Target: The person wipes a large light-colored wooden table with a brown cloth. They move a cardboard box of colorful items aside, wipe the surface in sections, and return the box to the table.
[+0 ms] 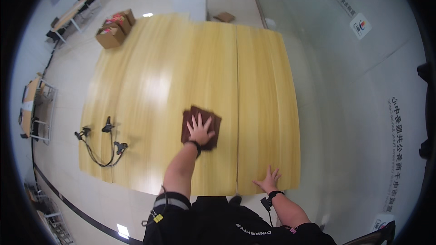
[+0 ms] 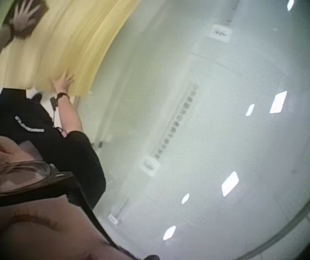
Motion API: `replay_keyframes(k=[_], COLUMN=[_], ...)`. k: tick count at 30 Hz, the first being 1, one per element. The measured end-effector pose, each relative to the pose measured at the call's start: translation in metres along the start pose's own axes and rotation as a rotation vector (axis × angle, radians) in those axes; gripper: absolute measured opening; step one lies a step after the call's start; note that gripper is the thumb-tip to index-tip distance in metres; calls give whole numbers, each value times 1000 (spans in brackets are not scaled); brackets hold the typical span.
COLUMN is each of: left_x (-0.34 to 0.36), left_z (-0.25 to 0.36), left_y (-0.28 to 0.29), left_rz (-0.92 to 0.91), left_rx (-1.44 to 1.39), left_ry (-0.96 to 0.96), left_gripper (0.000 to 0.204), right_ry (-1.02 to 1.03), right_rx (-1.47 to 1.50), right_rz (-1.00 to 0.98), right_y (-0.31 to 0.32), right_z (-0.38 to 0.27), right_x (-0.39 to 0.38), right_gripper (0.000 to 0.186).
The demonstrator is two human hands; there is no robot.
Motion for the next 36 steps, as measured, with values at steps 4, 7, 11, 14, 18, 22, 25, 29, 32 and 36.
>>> replay_keyframes(k=[4, 7, 11, 14, 18, 22, 25, 29, 32, 36], left_x=[138, 182, 170, 123, 6, -156, -263, -349, -353, -312], left_z=[-10, -13, -12, -13, -7, 4, 11, 18, 18, 9], left_y=[20, 30, 33, 21, -2, -30, -50, -66, -71, -68], left_rz=[-94, -116, -92, -82, 39, 151, 68, -45, -108, -190], left_rx=[-3, -7, -15, 15, 43, 51, 20, -18, -92, -91], left_ry=[-4, 21, 6, 15, 3, 21, 71, 85, 101, 78], left_gripper=[92, 90, 88, 88, 87, 87, 86, 84, 86, 90], right_ry=[-15, 16, -43, -54, -7, -31, -36, -70, -82, -32], right_rx=[17, 8, 7, 21, 31, 31, 29, -46, -32, -5], right_rz=[3, 27, 2, -23, -12, -28, -26, -11, -8, 35], right_y=[-8, -8, -7, -6, -4, -4, 0, 2, 1, 5], right_z=[5, 4, 5, 2, -2, 1, 1, 1, 2, -6], right_x=[7, 7, 2, 0, -4, -10, -14, -15, -14, -13], right_gripper=[147, 146, 146, 145, 149, 148, 148, 148, 145, 144])
Point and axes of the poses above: each hand's wrist, its own x-axis towards the middle knuckle, its own y-axis out of the back of the hand, z = x × y, the point moved 9 cm from there along x, towards the middle knuckle, and after that the axes turned 7 degrees about x, right-handed, at the moved point
